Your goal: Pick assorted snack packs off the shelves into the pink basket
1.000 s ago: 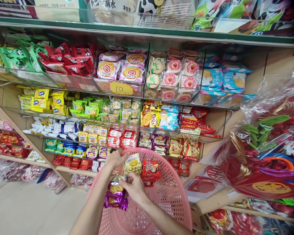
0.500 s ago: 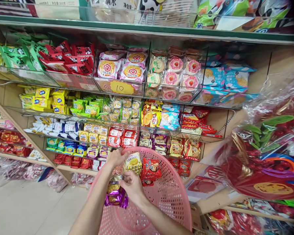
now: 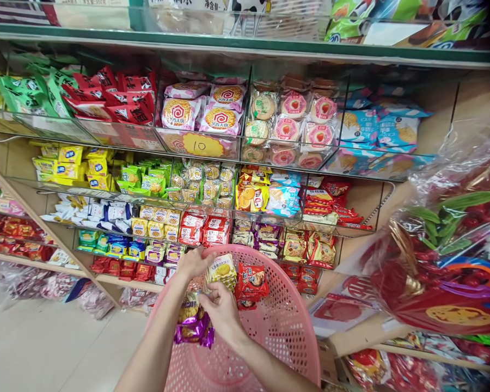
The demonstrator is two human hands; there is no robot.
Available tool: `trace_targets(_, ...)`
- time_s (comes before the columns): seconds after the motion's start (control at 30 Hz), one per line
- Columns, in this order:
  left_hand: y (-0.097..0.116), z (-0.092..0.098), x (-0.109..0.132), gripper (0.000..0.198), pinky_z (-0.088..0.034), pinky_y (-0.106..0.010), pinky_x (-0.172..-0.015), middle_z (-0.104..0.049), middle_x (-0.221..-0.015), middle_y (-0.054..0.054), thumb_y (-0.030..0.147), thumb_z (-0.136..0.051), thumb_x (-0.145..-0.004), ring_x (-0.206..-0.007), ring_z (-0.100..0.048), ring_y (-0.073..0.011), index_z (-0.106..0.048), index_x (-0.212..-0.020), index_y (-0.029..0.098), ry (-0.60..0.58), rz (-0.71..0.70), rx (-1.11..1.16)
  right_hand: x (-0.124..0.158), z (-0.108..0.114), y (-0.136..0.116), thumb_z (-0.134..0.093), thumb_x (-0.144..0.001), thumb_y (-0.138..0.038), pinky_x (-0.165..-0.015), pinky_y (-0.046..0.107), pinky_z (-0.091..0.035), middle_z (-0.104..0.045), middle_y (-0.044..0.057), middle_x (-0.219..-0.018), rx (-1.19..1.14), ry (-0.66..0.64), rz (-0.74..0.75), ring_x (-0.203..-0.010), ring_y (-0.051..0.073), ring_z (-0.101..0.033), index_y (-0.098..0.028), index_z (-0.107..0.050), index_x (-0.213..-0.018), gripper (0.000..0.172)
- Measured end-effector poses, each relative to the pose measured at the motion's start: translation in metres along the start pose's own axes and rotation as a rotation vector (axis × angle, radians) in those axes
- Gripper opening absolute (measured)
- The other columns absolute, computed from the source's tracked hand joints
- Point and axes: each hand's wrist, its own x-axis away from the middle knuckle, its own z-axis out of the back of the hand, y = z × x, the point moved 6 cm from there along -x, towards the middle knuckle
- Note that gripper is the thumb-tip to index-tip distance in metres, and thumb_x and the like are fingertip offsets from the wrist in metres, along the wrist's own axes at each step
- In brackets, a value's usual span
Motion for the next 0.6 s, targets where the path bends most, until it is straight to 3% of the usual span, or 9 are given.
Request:
trace_targets(0.17,-0.004,-0.002,0.000,0.065,-0.044,-0.037,-0.074,-0.068,-0.098,-0.016,0.069,-0.027,-0.074,-0.093,-0.062,-0.0310,-0.058,-0.102,0.019,-0.009,0.024,0.030,-0.017,0.060,-0.037,-0.048,-0.082,-0.040,-0.057,0.024,-0.042,-0.064,0.001,-0.071,0.149,0.103,0.282,-0.060,0.014,-0.055,-0.019,-0.061,-0.084,0.025)
trace_targets(0.3,-0.004,-0.003,0.000,0.066,-0.044,-0.037,-0.074,-0.068,-0.098,-0.016,0.070,-0.028,-0.073,-0.093,-0.062,-0.0314,-0.058,-0.103,0.019,-0.021,0.028,0.041,-0.066,0.121,-0.054,-0.036,-0.087,-0.029,-0.069,0.028,-0.045,-0.064,0.006,-0.090,0.612,0.244,0.455,-0.077,0.017,-0.058,-0.019,-0.058,-0.102,0.028)
trace_targets(0.4,-0.003,-0.003,0.000,0.065,-0.044,-0.038,-0.073,-0.068,-0.096,-0.016,0.069,-0.028,-0.073,-0.091,-0.062,-0.0317,-0.058,-0.102,0.019,-0.016,0.029,0.030,-0.113,0.151,-0.042,-0.031,-0.084,-0.012,-0.085,0.031,-0.042,-0.053,0.010,-0.121,1.124,0.232,0.383,-0.105,0.020,-0.051,-0.017,-0.046,-0.123,0.042)
trace_targets(0.5,-0.003,-0.003,0.001,0.062,-0.044,-0.038,-0.072,-0.068,-0.096,-0.015,0.068,-0.027,-0.074,-0.091,-0.062,-0.0312,-0.059,-0.098,0.020,-0.010,0.018,0.042,-0.144,0.167,-0.030,-0.032,-0.077,-0.001,-0.087,0.035,-0.041,-0.047,0.012,-0.130,1.276,0.202,0.327,-0.112,0.024,-0.046,-0.016,-0.039,-0.130,0.055)
trace_targets(0.6,-0.006,-0.003,0.001,0.061,-0.044,-0.037,-0.072,-0.068,-0.099,-0.014,0.067,-0.029,-0.074,-0.091,-0.062,-0.0311,-0.058,-0.099,0.021,-0.017,0.033,0.051,-0.157,0.166,-0.026,-0.030,-0.076,0.002,-0.087,0.037,-0.040,-0.049,0.012,-0.128,1.333,0.172,0.335,-0.114,0.026,-0.045,-0.016,-0.040,-0.129,0.057)
